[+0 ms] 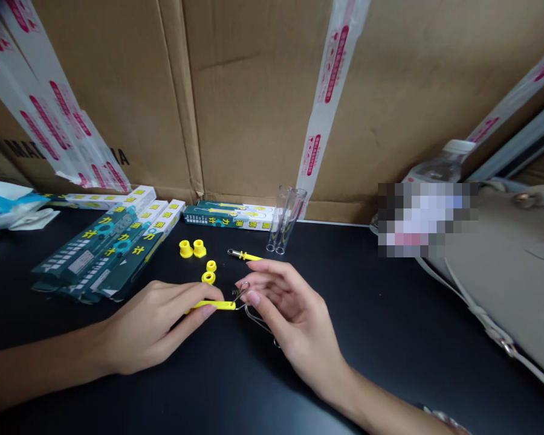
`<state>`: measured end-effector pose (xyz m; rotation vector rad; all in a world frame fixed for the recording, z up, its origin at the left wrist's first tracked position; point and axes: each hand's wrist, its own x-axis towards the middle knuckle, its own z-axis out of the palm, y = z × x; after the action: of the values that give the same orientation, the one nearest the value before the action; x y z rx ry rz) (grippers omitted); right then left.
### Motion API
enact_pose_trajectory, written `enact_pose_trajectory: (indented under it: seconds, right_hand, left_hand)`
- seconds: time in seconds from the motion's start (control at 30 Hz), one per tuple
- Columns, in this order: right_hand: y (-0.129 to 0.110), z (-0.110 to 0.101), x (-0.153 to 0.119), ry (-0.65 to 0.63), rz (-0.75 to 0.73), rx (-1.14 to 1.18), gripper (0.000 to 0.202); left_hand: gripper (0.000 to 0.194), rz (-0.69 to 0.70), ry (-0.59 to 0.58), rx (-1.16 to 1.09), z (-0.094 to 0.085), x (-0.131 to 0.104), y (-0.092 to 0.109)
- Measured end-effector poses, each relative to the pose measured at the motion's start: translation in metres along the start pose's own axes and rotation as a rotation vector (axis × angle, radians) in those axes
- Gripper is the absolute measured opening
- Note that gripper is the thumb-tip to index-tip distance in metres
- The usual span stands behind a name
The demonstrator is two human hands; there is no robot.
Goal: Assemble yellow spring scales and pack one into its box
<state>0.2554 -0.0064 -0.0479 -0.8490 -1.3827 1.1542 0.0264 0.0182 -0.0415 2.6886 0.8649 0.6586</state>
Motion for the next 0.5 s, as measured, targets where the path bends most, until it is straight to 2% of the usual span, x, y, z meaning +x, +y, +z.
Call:
enact_pose_trajectory:
  seconds: [0.17,0.33,0.5]
  right_hand:
    - [-0.0011,0.0005,-0.0002,-0.032,0.012,-0.112,0.017]
    - [0.0024,-0.0014,-0.0027,-0.069,-0.09,-0.368,0.019]
    - [-0.0006,-0.002,-0.0014,-0.176,-0.233,-0.519,0.026]
  left_hand:
    - [0.017,-0.004,-0.017,-0.01,-0.0013,-0.0002,0.0007]
    - [0.017,0.005,-0.032,-0.022,-0.0005,-0.0003,-0.0011]
    - [0.017,0.014,-0.012,-0.045,-0.0003,0.0001,-0.002]
